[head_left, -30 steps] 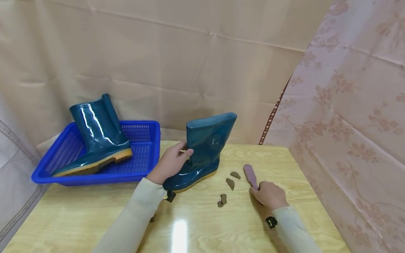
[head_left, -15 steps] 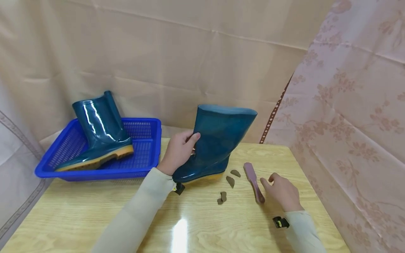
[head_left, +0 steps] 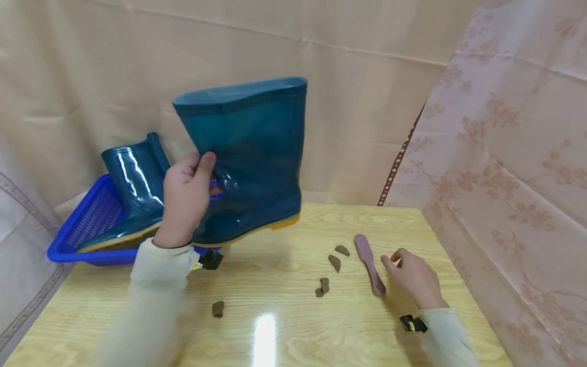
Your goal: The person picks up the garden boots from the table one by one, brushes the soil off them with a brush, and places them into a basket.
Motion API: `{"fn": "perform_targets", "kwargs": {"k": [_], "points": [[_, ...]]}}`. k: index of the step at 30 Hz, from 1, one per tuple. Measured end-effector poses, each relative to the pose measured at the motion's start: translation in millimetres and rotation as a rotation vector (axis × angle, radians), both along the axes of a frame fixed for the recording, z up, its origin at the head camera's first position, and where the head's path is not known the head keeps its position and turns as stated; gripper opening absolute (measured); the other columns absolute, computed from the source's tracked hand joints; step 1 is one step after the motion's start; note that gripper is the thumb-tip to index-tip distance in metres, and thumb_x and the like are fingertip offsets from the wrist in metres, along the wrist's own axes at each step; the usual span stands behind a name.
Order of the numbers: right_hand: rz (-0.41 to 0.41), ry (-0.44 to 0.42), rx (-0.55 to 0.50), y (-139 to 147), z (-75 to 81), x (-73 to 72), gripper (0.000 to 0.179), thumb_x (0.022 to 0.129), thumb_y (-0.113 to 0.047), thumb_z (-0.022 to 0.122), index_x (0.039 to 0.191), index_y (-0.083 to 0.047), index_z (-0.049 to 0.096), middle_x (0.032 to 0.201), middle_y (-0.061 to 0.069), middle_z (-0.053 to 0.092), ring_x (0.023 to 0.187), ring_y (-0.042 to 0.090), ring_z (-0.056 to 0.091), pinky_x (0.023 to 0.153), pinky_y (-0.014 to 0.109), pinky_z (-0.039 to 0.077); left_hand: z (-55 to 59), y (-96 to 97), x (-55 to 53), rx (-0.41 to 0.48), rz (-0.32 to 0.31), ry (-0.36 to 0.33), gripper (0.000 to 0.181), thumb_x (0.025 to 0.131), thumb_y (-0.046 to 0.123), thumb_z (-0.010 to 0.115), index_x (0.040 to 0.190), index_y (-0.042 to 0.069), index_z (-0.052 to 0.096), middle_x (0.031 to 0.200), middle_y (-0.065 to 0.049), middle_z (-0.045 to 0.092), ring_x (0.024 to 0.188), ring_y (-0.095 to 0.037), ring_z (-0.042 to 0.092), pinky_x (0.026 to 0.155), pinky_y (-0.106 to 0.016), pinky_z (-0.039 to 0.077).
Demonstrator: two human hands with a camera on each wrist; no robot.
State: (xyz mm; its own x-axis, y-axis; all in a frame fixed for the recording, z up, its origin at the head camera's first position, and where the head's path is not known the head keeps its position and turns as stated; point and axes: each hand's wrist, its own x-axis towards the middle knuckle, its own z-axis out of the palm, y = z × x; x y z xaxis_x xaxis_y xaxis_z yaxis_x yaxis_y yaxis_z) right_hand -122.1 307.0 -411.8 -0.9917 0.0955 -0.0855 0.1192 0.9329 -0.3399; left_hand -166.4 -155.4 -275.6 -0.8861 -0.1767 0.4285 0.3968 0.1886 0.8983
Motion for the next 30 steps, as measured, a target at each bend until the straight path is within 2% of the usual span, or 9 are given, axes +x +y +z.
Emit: {"fn": "perform_targets", "kwargs": {"k": [6, 9, 13, 18, 21, 24, 26, 27, 30], "points": [[0.014, -0.003, 0.000, -1.1, -1.1, 1.9, 0.053, 0.103, -0.053, 0.054, 0.114, -0.002, 0.065, 0.097, 0.013, 0.071, 0.072, 0.021, 0.063, 0.054, 0.036, 0.047, 4.0, -39.8, -4.4, 0.009, 0.186, 0.026, 0.038, 0.109, 0.035, 0.052, 0.086, 0.006, 0.060, 0.073, 0.003, 0.056, 0.069, -0.010, 0.064, 0.066, -0.020, 0.059], [0.012, -0.005, -0.003, -1.0, -3.1, 3.5, 0.052, 0.103, -0.053, 0.054, 0.113, -0.003, 0.066, 0.096, 0.012, 0.072, 0.071, 0.021, 0.062, 0.054, 0.036, 0.047, -2.1, -51.7, -10.2, 0.070, 0.217, 0.012, 0.033, 0.108, 0.036, 0.052, 0.095, 0.008, 0.065, 0.077, 0.001, 0.059, 0.073, -0.012, 0.063, 0.068, -0.019, 0.058], [0.002, -0.013, -0.010, -1.6, -6.2, 6.3, 0.052, 0.103, -0.054, 0.053, 0.113, -0.004, 0.066, 0.096, 0.011, 0.071, 0.068, 0.019, 0.059, 0.052, 0.035, 0.045, -14.1, -61.3, -17.4, 0.194, 0.197, -0.038, 0.031, 0.107, 0.037, 0.051, 0.113, 0.012, 0.067, 0.097, -0.001, 0.064, 0.092, -0.013, 0.065, 0.073, -0.020, 0.057], [-0.009, -0.019, -0.020, -2.8, -7.5, 8.9, 0.050, 0.103, -0.053, 0.054, 0.112, -0.005, 0.066, 0.091, 0.007, 0.070, 0.064, 0.019, 0.055, 0.051, 0.035, 0.043, -31.0, -77.8, -25.5, 0.339, 0.203, -0.148, 0.042, 0.105, 0.041, 0.050, 0.125, 0.008, 0.065, 0.118, -0.003, 0.064, 0.108, -0.017, 0.066, 0.075, -0.023, 0.056], [-0.013, -0.024, -0.027, -3.0, -7.6, 10.3, 0.050, 0.103, -0.053, 0.054, 0.113, -0.005, 0.066, 0.091, 0.008, 0.070, 0.064, 0.020, 0.054, 0.051, 0.034, 0.042, -39.6, -93.3, -28.6, 0.348, 0.224, -0.275, 0.044, 0.105, 0.048, 0.047, 0.129, 0.015, 0.062, 0.128, -0.002, 0.061, 0.117, -0.019, 0.066, 0.073, -0.018, 0.056], [-0.019, -0.036, -0.034, -3.3, -8.5, 12.0, 0.049, 0.103, -0.052, 0.054, 0.114, -0.005, 0.065, 0.093, 0.008, 0.070, 0.064, 0.020, 0.054, 0.051, 0.035, 0.042, -46.8, -106.0, -33.3, 0.339, 0.224, -0.397, 0.042, 0.104, 0.052, 0.044, 0.128, 0.021, 0.059, 0.127, 0.000, 0.059, 0.120, -0.018, 0.066, 0.068, -0.016, 0.055], [-0.021, -0.041, -0.038, -4.7, -10.0, 13.3, 0.048, 0.103, -0.051, 0.055, 0.114, -0.005, 0.066, 0.094, 0.009, 0.070, 0.065, 0.020, 0.055, 0.052, 0.034, 0.042, -50.0, -112.9, -37.6, 0.347, 0.211, -0.461, 0.046, 0.104, 0.054, 0.043, 0.135, 0.023, 0.056, 0.131, 0.000, 0.058, 0.124, -0.018, 0.064, 0.078, -0.020, 0.056], [-0.017, -0.044, -0.040, -5.9, -10.8, 13.3, 0.047, 0.103, -0.050, 0.055, 0.113, -0.006, 0.066, 0.094, 0.008, 0.070, 0.065, 0.020, 0.055, 0.053, 0.034, 0.043, -50.7, -116.4, -39.2, 0.363, 0.205, -0.476, 0.050, 0.104, 0.054, 0.042, 0.142, 0.023, 0.052, 0.136, -0.001, 0.057, 0.127, -0.018, 0.062, 0.089, -0.023, 0.055], [-0.002, -0.052, -0.043, -9.2, -12.6, 13.4, 0.046, 0.103, -0.051, 0.055, 0.112, -0.007, 0.066, 0.095, 0.008, 0.071, 0.068, 0.019, 0.057, 0.054, 0.034, 0.044, -49.3, -126.9, -42.0, 0.431, 0.187, -0.490, 0.063, 0.106, 0.053, 0.039, 0.162, 0.027, 0.029, 0.159, -0.003, 0.043, 0.144, -0.019, 0.047, 0.115, -0.036, 0.037]]}}
